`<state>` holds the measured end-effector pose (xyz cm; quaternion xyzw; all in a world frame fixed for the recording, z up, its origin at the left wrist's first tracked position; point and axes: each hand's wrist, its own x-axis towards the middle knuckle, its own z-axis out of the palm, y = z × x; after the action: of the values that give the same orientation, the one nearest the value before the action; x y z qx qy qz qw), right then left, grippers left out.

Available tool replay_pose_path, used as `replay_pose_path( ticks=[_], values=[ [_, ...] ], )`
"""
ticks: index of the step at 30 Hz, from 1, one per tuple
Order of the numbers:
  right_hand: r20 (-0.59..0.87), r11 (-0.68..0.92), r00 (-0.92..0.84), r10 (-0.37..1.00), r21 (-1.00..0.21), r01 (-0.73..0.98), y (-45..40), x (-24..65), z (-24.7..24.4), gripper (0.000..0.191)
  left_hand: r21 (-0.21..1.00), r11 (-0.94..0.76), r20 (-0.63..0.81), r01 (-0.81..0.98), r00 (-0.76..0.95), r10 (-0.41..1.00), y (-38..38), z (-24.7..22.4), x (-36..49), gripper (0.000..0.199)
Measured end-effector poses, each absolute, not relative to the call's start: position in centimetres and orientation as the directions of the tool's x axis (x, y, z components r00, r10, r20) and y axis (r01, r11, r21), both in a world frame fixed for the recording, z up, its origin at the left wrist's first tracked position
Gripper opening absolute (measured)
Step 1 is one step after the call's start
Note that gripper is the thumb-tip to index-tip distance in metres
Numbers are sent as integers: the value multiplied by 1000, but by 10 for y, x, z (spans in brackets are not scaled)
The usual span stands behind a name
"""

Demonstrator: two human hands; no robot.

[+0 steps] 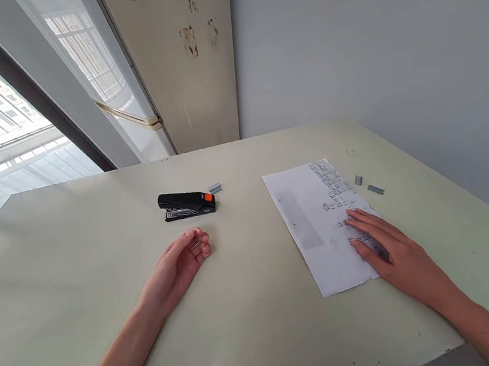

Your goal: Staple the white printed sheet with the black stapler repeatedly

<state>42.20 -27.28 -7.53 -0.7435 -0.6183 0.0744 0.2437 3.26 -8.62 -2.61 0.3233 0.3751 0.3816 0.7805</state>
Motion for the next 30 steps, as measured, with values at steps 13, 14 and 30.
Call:
replay_pose_path(
  ticks=[13, 14, 30],
  values=[
    [191, -126, 236, 953, -459, 880, -273, 422, -78, 47, 825, 462, -292, -324, 455, 841, -91, -24, 27, 21],
    [193, -123, 234, 953, -460, 879, -273, 422, -78, 47, 829, 458, -286, -321, 460, 840, -91, -24, 27, 21],
    [193, -116, 228, 954, -464, 878, -273, 422, -76, 47, 811, 482, -303, -332, 466, 831, -87, -25, 29, 19]
  ],
)
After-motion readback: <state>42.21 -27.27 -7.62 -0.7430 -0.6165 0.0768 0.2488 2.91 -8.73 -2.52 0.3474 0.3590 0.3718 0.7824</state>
